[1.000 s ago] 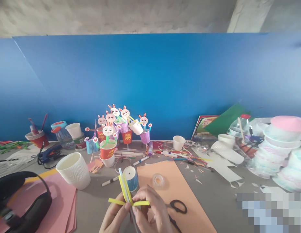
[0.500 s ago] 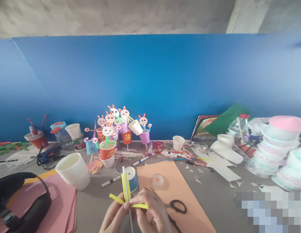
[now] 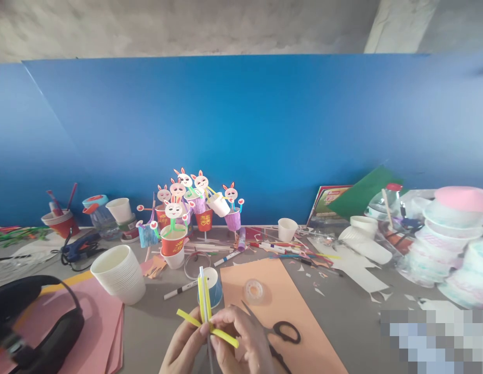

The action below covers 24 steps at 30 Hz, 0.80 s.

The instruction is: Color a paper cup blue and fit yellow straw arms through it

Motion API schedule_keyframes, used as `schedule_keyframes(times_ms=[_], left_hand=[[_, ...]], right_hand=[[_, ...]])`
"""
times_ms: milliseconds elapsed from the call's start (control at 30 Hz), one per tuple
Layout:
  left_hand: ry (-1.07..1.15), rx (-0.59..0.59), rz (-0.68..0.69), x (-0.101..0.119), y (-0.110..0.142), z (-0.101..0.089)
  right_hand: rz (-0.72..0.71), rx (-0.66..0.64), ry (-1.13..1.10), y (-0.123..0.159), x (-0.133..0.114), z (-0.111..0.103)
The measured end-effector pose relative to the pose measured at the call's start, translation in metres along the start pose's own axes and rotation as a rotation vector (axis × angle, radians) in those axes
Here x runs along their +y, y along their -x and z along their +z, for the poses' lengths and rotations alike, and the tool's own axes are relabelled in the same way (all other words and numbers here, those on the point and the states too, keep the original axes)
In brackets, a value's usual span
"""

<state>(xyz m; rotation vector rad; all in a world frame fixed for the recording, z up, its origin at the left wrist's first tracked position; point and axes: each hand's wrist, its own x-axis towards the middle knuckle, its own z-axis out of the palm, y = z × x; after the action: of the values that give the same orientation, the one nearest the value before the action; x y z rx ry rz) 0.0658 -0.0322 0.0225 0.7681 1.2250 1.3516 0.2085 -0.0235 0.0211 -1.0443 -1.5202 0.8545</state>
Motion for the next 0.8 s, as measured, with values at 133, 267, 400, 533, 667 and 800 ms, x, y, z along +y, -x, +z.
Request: schedule_keyframes(times_ms=[133, 267, 400, 533, 667, 800], left_hand=[[-0.030, -0.001, -0.009, -0.011, -0.005, -0.003], [0.056, -0.026, -0.064, -0.021, -0.012, -0.006], [0.163, -0.071, -0.108, -0.024, -0.014, -0.005], [0.208, -0.079, -0.099, -0.020, -0.014, -0.003], [0.221, -0.140, -0.174, -0.016, -0.013, -0.004], [0.189, -0.224, -0.243, -0.014, -0.008, -0.007]], right_hand=[[0.062, -0.047, -0.117, -0.001, 0.007, -0.002], [0.058, -0.184, -0.151, -0.008, 0.007, -0.009], [0.074, -0.122, -0.106, -0.009, -0.005, -0.007], [0.061, -0.074, -0.093, -0.006, -0.010, -0.001], [0.201, -0.165, -0.270, -0.010, -0.008, 0.000], [0.333, -0.330, -0.545, -0.019, -0.008, -0.007]])
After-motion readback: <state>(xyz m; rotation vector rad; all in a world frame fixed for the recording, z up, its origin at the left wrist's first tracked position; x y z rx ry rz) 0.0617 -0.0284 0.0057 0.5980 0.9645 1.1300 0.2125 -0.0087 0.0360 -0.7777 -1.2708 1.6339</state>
